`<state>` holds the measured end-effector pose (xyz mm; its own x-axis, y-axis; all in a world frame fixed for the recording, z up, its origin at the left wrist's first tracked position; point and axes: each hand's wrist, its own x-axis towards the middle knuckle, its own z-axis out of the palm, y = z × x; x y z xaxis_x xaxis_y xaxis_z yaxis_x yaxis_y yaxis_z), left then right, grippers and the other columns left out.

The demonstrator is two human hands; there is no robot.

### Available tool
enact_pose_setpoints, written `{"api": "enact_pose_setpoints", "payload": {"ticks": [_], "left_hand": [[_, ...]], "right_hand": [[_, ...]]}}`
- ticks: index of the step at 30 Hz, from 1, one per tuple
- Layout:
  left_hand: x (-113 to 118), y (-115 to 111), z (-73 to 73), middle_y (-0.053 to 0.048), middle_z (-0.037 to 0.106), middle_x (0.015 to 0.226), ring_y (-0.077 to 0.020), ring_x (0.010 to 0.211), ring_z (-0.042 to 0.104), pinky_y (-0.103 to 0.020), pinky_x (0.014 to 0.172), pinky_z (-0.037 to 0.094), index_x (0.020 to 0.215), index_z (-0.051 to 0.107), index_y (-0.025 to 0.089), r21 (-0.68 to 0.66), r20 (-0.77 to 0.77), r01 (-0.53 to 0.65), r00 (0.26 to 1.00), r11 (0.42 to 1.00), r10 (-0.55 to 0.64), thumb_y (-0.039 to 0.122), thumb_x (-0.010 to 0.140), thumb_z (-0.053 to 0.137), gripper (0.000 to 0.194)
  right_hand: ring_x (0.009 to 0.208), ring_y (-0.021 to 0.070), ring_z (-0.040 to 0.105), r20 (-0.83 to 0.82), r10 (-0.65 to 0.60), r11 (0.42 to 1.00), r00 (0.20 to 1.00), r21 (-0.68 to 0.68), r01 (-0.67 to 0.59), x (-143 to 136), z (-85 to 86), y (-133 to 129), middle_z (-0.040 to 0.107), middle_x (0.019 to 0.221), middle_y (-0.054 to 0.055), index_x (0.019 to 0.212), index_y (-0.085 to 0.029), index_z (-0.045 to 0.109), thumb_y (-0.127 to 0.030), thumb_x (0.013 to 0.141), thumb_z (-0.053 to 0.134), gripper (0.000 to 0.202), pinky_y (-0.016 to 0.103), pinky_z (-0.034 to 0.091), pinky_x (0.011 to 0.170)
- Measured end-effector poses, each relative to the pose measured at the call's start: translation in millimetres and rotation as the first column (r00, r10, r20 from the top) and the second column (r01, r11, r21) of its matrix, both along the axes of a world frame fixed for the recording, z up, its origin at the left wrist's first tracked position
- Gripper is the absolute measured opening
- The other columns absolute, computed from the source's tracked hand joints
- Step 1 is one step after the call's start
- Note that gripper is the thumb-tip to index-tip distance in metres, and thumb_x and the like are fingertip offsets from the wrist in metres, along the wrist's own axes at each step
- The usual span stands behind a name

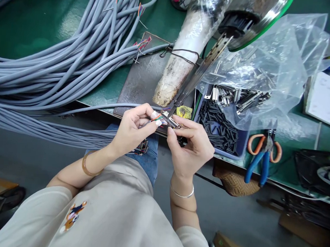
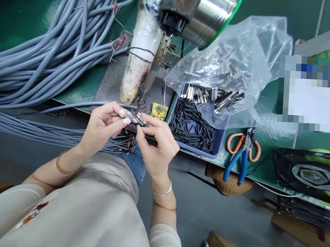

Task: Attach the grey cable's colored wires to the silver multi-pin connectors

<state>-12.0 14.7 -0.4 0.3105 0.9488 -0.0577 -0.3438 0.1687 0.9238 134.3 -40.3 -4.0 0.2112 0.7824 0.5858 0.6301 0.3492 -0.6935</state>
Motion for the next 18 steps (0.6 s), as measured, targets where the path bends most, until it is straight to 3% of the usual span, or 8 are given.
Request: {"api": "enact_pose_setpoints", "payload": {"ticks": [8,13,18], "left_hand": [[4.2,-2.6,-0.5,0.001,0.062,0.076,-0.0067,0.066,0.058,-0.016,0.062,0.05,0.073,0.057,0.017,0.09,-0.093,-0.08,0.992,0.993,0.089,0.017,0.076,0.071,0.014],[3.9,-3.1,1.1,0.001,0.063,0.077,-0.0073,0.065,0.056,-0.017,0.059,0.048,0.074,0.059,0.017,0.126,-0.143,-0.09,0.984,0.988,0.108,0.018,0.075,0.071,0.012],[1.8,-4.8,0.8,0.0,0.063,0.075,-0.0073,0.065,0.055,-0.017,0.058,0.045,0.072,0.059,0.017,0.074,-0.164,-0.034,0.985,0.997,0.046,0.015,0.074,0.07,0.012]], "right_hand": [[0.093,0.0171,0.077,0.05,-0.021,1.0,0.999,0.012,0.02,0.0,2.4,4.1,0.08,0.103,0.0,0.085,-0.023,0.071,-0.011,0.084,0.079,0.015,0.035,0.065,0.083],[0.096,0.0173,0.077,0.099,-0.022,0.999,0.995,0.033,0.019,-0.3,4.8,3.0,0.08,0.107,0.0,0.088,-0.024,0.072,-0.01,0.083,0.079,0.017,0.034,0.065,0.084],[0.096,0.0178,0.078,0.19,-0.02,0.996,0.982,0.092,0.002,2.0,-2.3,-2.4,0.08,0.108,0.003,0.089,-0.023,0.066,-0.009,0.085,0.076,0.017,0.033,0.065,0.083]]}}
